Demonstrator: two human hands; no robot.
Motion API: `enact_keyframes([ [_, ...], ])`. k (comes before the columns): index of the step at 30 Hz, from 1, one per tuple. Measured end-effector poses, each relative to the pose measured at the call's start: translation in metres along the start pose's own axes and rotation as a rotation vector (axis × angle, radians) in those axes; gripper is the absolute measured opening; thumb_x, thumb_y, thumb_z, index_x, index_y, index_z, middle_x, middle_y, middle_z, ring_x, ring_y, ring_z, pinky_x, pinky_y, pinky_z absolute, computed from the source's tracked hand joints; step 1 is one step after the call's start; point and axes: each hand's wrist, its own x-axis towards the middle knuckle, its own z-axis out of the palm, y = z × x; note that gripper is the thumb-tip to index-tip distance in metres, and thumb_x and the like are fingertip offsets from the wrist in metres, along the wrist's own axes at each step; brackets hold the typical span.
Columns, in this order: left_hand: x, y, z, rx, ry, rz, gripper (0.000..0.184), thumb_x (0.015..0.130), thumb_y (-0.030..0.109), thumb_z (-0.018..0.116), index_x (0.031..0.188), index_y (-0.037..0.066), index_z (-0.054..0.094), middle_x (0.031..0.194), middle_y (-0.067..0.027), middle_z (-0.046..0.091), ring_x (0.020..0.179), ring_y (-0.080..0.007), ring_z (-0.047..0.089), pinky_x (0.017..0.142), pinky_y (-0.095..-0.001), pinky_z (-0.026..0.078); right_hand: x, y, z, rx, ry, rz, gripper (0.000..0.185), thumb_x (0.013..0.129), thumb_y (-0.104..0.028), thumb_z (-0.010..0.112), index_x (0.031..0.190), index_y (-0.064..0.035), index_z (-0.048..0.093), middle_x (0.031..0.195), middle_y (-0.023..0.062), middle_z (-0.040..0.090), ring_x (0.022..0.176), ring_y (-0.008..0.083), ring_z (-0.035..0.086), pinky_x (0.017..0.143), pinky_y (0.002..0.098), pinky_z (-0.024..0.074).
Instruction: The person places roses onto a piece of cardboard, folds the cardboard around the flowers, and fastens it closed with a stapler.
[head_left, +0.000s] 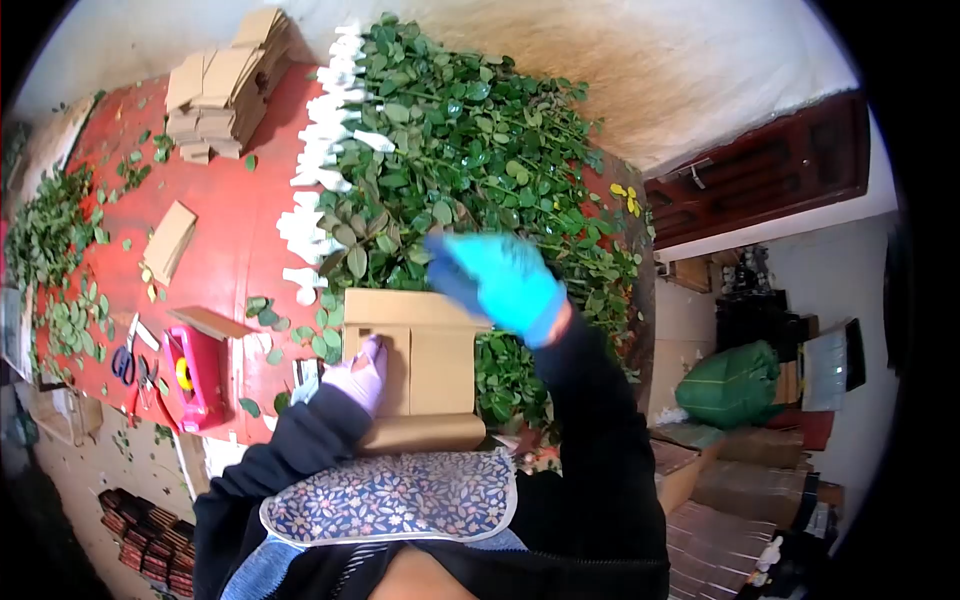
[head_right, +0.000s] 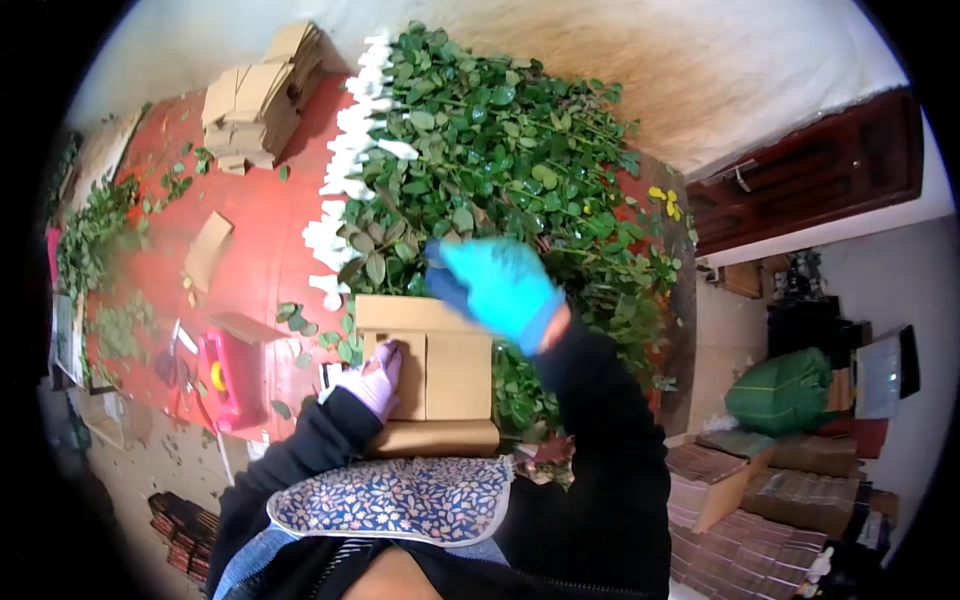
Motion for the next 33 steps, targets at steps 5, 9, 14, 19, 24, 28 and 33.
enact_keyframes([
  [5,-0.015,0.0,0.015,0.083,0.028,-0.114,0.075,0.076,0.015,0.073,0.141,-0.004,0.039,0.145,-0.0236,0.041,0.113,-0.0372,0.06,0.092,-0.041,0.053,0.089,0.141,0.063,-0.136,0.306,0.024,0.032,0.09,-0.029,0.06,0.114,-0.0093,0.061,0.093,0.0191,0.068,0.088,0.0385,0.065,0.077,0.0493,0.0509],
  [9,-0.016,0.008,0.01,0.052,0.05,-0.124,0.077,0.073,0.013,0.074,0.141,-0.002,0.041,0.145,-0.0205,0.042,0.114,-0.0353,0.06,0.093,-0.0381,0.052,0.148,0.197,0.084,-0.143,0.227,0.082,0.023,0.089,-0.027,0.059,0.104,-0.0092,0.064,0.094,0.018,0.069,0.088,0.0392,0.065,0.079,0.0502,0.051],
  [14,-0.019,0.02,0.011,0.203,0.156,-0.128,0.064,0.075,0.012,0.066,0.136,0.003,0.051,0.141,-0.0154,0.05,0.113,-0.0297,0.063,0.092,-0.0356,0.053,0.225,0.23,0.069,-0.281,0.154,0.177,0.023,0.088,-0.013,0.051,0.108,-0.01,0.063,0.105,0.0154,0.068,0.099,0.0363,0.064,0.082,0.05,0.0487],
  [19,-0.017,0.033,-0.007,0.157,0.074,-0.195,0.074,0.069,0.016,0.076,0.137,0.006,0.05,0.141,-0.0133,0.05,0.11,-0.0313,0.064,0.089,-0.0379,0.055,0.265,0.266,0.102,-0.461,0.179,0.291,0.043,0.097,-0.017,0.04,0.139,-0.0112,0.049,0.136,0.0163,0.055,0.127,0.0308,0.052,0.104,0.0514,0.0372],
  [24,-0.016,0.037,-0.014,0.126,0.043,-0.219,0.076,0.069,0.015,0.077,0.138,0.007,0.048,0.14,-0.0136,0.049,0.109,-0.0332,0.063,0.089,-0.0394,0.055,0.246,0.265,0.078,-0.373,-0.006,0.241,0.033,0.091,-0.013,0.049,0.123,-0.011,0.058,0.115,0.0154,0.065,0.101,0.0349,0.066,0.084,0.051,0.0499],
  [28,-0.019,0.034,-0.007,0.112,0.066,-0.23,0.076,0.069,0.016,0.077,0.14,0.012,0.048,0.138,-0.014,0.05,0.109,-0.0339,0.063,0.088,-0.0409,0.055,0.196,0.238,0.036,-0.415,0.345,-0.105,0.039,0.079,-0.01,0.061,0.118,-0.0124,0.059,0.096,0.0143,0.064,0.079,0.0327,0.066,0.064,0.0442,0.0517],
  [33,-0.018,0.015,-0.012,0.214,0.058,-0.04,0.079,0.071,0.02,0.077,0.143,0.018,0.046,0.138,-0.013,0.049,0.111,-0.0317,0.062,0.089,-0.0396,0.055,0.032,0.127,-0.033,-0.175,0.321,-0.188,0.037,0.083,-0.014,0.067,0.12,-0.0117,0.063,0.087,0.0096,0.062,0.071,0.0302,0.062,0.063,0.0429,0.0485],
])
